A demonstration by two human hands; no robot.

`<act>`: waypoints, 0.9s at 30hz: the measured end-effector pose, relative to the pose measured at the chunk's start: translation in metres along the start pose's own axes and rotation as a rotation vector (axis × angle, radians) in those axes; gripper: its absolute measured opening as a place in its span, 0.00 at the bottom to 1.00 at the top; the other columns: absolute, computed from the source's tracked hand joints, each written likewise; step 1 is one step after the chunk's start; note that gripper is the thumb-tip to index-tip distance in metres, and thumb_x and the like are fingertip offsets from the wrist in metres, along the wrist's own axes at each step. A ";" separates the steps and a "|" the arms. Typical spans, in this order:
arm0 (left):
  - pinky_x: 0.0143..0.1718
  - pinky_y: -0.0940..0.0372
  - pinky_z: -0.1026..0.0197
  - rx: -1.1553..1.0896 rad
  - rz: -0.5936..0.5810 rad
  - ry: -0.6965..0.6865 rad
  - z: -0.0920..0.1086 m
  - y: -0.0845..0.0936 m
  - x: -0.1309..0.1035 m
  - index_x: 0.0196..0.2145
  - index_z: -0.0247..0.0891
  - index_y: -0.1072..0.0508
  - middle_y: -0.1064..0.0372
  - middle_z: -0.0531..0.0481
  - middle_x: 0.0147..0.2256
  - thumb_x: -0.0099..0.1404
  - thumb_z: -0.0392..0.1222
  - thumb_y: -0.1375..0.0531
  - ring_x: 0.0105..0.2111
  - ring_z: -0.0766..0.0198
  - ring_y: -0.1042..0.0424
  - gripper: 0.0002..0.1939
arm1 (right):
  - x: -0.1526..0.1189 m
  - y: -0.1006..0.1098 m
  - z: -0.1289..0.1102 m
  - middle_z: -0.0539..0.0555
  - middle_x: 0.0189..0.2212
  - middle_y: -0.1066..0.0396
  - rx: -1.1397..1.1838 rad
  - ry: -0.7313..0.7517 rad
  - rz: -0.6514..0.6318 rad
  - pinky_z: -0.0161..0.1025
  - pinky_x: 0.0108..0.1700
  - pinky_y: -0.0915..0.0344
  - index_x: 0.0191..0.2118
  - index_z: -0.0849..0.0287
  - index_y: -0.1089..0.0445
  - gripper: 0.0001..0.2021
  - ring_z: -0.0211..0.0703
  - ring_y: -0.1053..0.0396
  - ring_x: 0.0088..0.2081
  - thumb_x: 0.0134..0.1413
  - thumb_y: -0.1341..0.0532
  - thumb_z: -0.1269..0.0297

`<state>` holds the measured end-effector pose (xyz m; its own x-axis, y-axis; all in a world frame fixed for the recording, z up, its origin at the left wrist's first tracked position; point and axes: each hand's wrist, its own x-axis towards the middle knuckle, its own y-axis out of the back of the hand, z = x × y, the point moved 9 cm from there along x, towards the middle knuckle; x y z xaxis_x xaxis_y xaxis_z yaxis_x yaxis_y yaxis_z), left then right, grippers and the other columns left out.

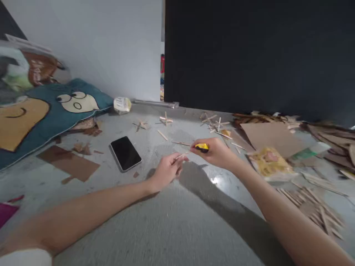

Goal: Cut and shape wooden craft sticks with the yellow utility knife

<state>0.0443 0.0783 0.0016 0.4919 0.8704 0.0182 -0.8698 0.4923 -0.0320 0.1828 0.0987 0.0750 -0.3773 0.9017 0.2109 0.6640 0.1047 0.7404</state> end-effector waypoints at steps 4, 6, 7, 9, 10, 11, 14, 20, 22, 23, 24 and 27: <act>0.18 0.50 0.67 -0.172 0.139 -0.100 0.000 0.015 0.007 0.39 0.37 0.28 0.44 0.61 0.20 0.64 0.67 0.34 0.18 0.72 0.46 0.27 | -0.001 -0.005 0.006 0.44 0.16 0.47 0.124 -0.118 0.081 0.37 0.25 0.52 0.29 0.58 0.28 0.21 0.35 0.51 0.21 0.61 0.37 0.43; 0.19 0.49 0.66 -0.221 0.189 -0.149 0.002 0.020 0.008 0.43 0.38 0.28 0.40 0.60 0.23 0.62 0.65 0.32 0.18 0.72 0.43 0.27 | -0.003 -0.011 0.006 0.44 0.16 0.45 0.269 -0.166 0.190 0.37 0.25 0.50 0.30 0.58 0.28 0.21 0.35 0.49 0.21 0.59 0.37 0.43; 0.19 0.49 0.66 -0.227 0.203 -0.166 0.004 0.021 0.008 0.45 0.38 0.27 0.38 0.59 0.24 0.62 0.64 0.31 0.19 0.72 0.41 0.27 | -0.003 -0.016 0.005 0.44 0.17 0.43 0.342 -0.182 0.227 0.37 0.25 0.49 0.31 0.59 0.28 0.21 0.35 0.47 0.21 0.59 0.37 0.43; 0.20 0.48 0.66 -0.214 0.216 -0.190 0.007 0.023 0.007 0.48 0.37 0.25 0.36 0.57 0.26 0.64 0.63 0.32 0.20 0.71 0.40 0.28 | -0.004 -0.031 0.000 0.44 0.17 0.43 0.443 -0.184 0.233 0.37 0.25 0.48 0.33 0.59 0.28 0.20 0.36 0.46 0.20 0.59 0.37 0.44; 0.21 0.48 0.66 -0.203 0.224 -0.202 0.008 0.023 0.007 0.48 0.36 0.24 0.36 0.57 0.25 0.64 0.63 0.32 0.21 0.71 0.40 0.28 | -0.003 -0.037 -0.005 0.44 0.16 0.44 0.463 -0.166 0.218 0.36 0.24 0.48 0.31 0.59 0.29 0.20 0.35 0.47 0.20 0.59 0.37 0.45; 0.22 0.47 0.65 -0.191 0.232 -0.212 0.010 0.024 0.006 0.47 0.35 0.23 0.36 0.56 0.25 0.64 0.63 0.33 0.21 0.71 0.40 0.28 | -0.003 -0.042 -0.009 0.43 0.16 0.44 0.466 -0.149 0.188 0.36 0.24 0.48 0.31 0.59 0.29 0.19 0.34 0.47 0.20 0.60 0.38 0.47; 0.26 0.41 0.64 -0.150 0.294 -0.223 0.010 0.031 0.007 0.40 0.34 0.22 0.35 0.55 0.24 0.63 0.64 0.32 0.23 0.69 0.38 0.27 | -0.004 -0.043 -0.017 0.43 0.18 0.42 0.414 -0.130 0.117 0.35 0.24 0.48 0.36 0.61 0.26 0.15 0.33 0.48 0.20 0.61 0.38 0.52; 0.24 0.39 0.62 -0.171 0.212 -0.096 -0.002 0.026 0.014 0.36 0.40 0.34 0.30 0.52 0.28 0.69 0.67 0.41 0.21 0.66 0.32 0.25 | -0.033 0.016 -0.018 0.53 0.32 0.29 0.191 -0.030 0.437 0.37 0.29 0.37 0.55 0.58 0.23 0.20 0.40 0.34 0.30 0.66 0.41 0.53; 0.22 0.42 0.63 -0.123 0.121 -0.038 -0.004 0.015 0.016 0.36 0.41 0.38 0.35 0.56 0.24 0.73 0.63 0.44 0.18 0.68 0.36 0.22 | -0.052 0.026 -0.016 0.59 0.41 0.25 0.093 0.034 0.514 0.41 0.37 0.30 0.51 0.55 0.19 0.19 0.46 0.28 0.39 0.66 0.40 0.50; 0.23 0.44 0.64 -0.091 0.104 -0.032 -0.003 0.011 0.017 0.37 0.41 0.39 0.37 0.58 0.24 0.74 0.61 0.45 0.18 0.70 0.38 0.20 | -0.061 0.025 -0.012 0.57 0.38 0.24 0.072 0.042 0.511 0.41 0.37 0.29 0.48 0.54 0.18 0.19 0.45 0.28 0.36 0.67 0.40 0.49; 0.24 0.44 0.64 -0.064 0.097 -0.034 -0.001 0.007 0.019 0.37 0.41 0.39 0.39 0.59 0.24 0.76 0.57 0.45 0.19 0.71 0.40 0.17 | -0.069 0.024 -0.004 0.54 0.31 0.24 0.080 0.017 0.515 0.39 0.33 0.30 0.47 0.54 0.17 0.19 0.42 0.29 0.30 0.67 0.41 0.48; 0.25 0.46 0.65 -0.064 0.050 0.009 -0.004 -0.010 0.026 0.39 0.41 0.39 0.42 0.61 0.25 0.77 0.50 0.47 0.19 0.72 0.44 0.12 | -0.097 0.021 0.026 0.53 0.29 0.21 0.149 -0.132 0.663 0.37 0.28 0.31 0.45 0.54 0.17 0.21 0.40 0.28 0.24 0.68 0.41 0.45</act>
<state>0.0656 0.0959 -0.0014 0.4482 0.8939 0.0061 -0.8895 0.4466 -0.0963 0.2505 0.0243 0.0535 0.2140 0.8377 0.5024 0.8125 -0.4382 0.3845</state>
